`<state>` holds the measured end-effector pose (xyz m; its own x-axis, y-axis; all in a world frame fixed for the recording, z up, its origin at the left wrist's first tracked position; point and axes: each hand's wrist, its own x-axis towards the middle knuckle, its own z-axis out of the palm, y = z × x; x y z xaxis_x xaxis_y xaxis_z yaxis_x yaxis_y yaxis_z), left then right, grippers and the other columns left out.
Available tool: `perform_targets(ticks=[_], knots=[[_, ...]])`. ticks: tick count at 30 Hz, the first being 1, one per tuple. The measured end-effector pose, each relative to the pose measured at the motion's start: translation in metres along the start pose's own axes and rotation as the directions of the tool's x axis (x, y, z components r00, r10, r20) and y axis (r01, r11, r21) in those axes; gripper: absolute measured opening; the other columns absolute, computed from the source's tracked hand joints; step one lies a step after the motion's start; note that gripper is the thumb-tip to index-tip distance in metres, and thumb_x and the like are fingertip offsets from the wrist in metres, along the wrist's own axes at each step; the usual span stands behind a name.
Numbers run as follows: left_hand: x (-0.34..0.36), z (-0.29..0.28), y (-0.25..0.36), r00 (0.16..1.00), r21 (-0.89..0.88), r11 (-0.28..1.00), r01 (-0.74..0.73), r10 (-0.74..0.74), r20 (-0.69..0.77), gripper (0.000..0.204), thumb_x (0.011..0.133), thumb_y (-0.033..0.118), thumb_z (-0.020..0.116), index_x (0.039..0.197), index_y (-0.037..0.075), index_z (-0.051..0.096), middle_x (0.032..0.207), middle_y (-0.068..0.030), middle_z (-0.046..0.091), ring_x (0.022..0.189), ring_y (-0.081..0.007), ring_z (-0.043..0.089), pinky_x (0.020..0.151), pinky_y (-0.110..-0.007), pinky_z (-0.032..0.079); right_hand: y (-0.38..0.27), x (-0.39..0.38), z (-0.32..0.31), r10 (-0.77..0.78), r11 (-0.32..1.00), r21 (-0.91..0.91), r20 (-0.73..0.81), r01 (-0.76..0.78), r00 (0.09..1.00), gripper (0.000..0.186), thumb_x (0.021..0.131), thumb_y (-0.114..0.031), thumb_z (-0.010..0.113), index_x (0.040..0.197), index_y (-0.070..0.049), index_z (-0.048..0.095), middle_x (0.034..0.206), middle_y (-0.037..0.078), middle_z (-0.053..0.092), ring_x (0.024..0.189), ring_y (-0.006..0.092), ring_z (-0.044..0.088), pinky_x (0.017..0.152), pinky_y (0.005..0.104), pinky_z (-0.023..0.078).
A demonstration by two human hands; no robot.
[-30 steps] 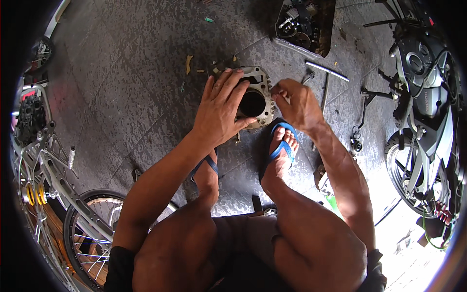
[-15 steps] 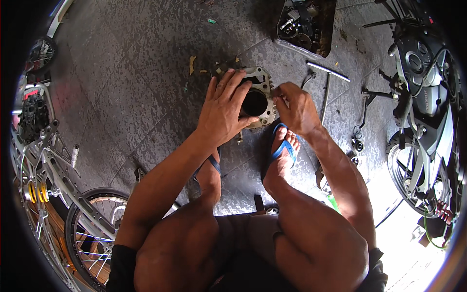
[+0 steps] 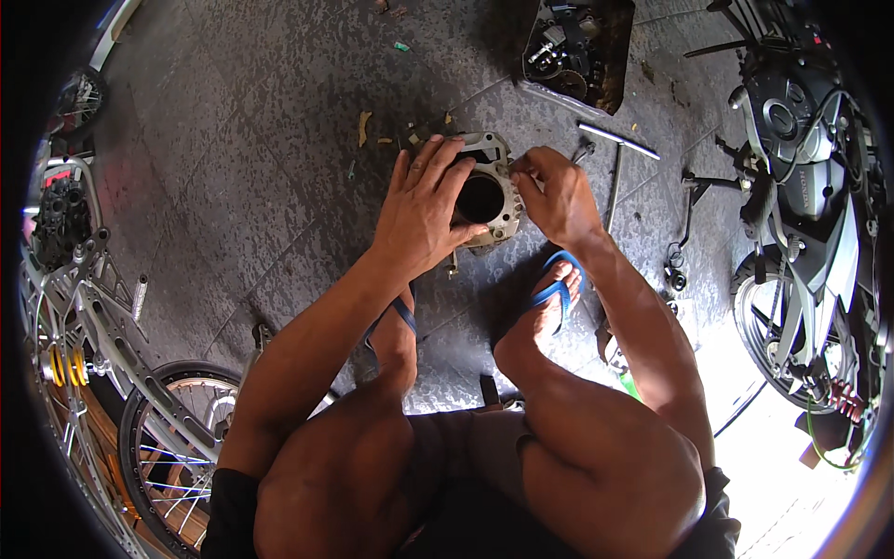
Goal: The person cleans and handles engine components from a disassembled motorcycle, including a cylinder head and small metal parts, before placing them into a tray.
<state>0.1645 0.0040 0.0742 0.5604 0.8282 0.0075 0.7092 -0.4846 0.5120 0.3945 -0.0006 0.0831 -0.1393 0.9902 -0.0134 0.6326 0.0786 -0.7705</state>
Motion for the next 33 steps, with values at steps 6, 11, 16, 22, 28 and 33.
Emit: perform_targets(ticks=[6,11,16,22,28,33], knots=[[-0.003,-0.002,-0.004,1.000,0.040,0.999,0.027,-0.028,0.006,0.086,0.071,0.043,0.090,0.140,0.008,0.053,0.156,-0.0090,0.038,0.152,-0.0325,0.031,0.121,-0.062,0.029,-0.008,-0.015,-0.003,0.035,0.999,0.004,0.057,-0.035,0.998,0.008,0.088,-0.005,0.066,0.092,0.003,0.066,0.090,0.022,0.066,0.082,0.0417,0.067,0.073,0.0468,0.053],[-0.003,0.002,-0.003,1.000,0.014,1.000,0.023,-0.023,0.013,0.089,0.070,0.044,0.090,0.141,0.008,0.052,0.158,-0.0067,0.037,0.153,-0.0322,0.029,0.123,-0.063,0.027,0.000,0.002,-0.005,0.020,1.000,-0.006,0.049,-0.020,0.999,0.011,0.091,-0.005,0.065,0.097,0.003,0.069,0.093,0.020,0.069,0.086,0.0342,0.073,0.074,0.0399,0.057],[-0.003,-0.001,-0.003,0.999,0.028,0.999,0.031,-0.031,0.008,0.088,0.068,0.041,0.092,0.140,0.009,0.053,0.158,-0.0058,0.036,0.152,-0.0318,0.031,0.122,-0.061,0.029,-0.005,-0.021,-0.005,0.022,0.997,0.067,0.094,-0.028,0.995,0.012,0.088,-0.004,0.067,0.098,0.002,0.070,0.091,0.021,0.068,0.085,0.0404,0.069,0.074,0.0451,0.055],[0.000,-0.002,-0.001,1.000,0.022,0.999,0.024,-0.024,0.016,0.089,0.068,0.041,0.092,0.141,0.009,0.053,0.159,-0.0063,0.037,0.152,-0.0330,0.030,0.123,-0.062,0.028,-0.009,-0.006,-0.003,0.110,0.991,0.080,-0.040,-0.106,0.993,0.014,0.092,-0.007,0.068,0.101,0.002,0.071,0.094,0.020,0.070,0.086,0.0321,0.073,0.074,0.0390,0.056],[-0.001,-0.001,-0.001,0.999,0.027,0.999,0.031,-0.031,0.018,0.090,0.067,0.041,0.092,0.142,0.008,0.053,0.159,-0.0072,0.037,0.152,-0.0344,0.030,0.123,-0.061,0.028,-0.013,-0.019,-0.001,0.168,0.984,0.055,0.031,-0.169,0.985,0.017,0.091,-0.011,0.067,0.101,0.002,0.071,0.094,0.021,0.072,0.082,0.0326,0.073,0.074,0.0395,0.056],[-0.001,-0.005,-0.001,0.999,0.043,0.999,0.026,-0.028,0.039,0.091,0.067,0.041,0.092,0.142,0.008,0.052,0.159,-0.0075,0.036,0.152,-0.0348,0.030,0.123,-0.061,0.028,-0.017,-0.019,0.014,0.232,0.970,0.082,-0.054,-0.228,0.971,0.016,0.090,-0.011,0.069,0.099,0.002,0.070,0.093,0.022,0.073,0.080,0.0336,0.074,0.070,0.0395,0.056]])
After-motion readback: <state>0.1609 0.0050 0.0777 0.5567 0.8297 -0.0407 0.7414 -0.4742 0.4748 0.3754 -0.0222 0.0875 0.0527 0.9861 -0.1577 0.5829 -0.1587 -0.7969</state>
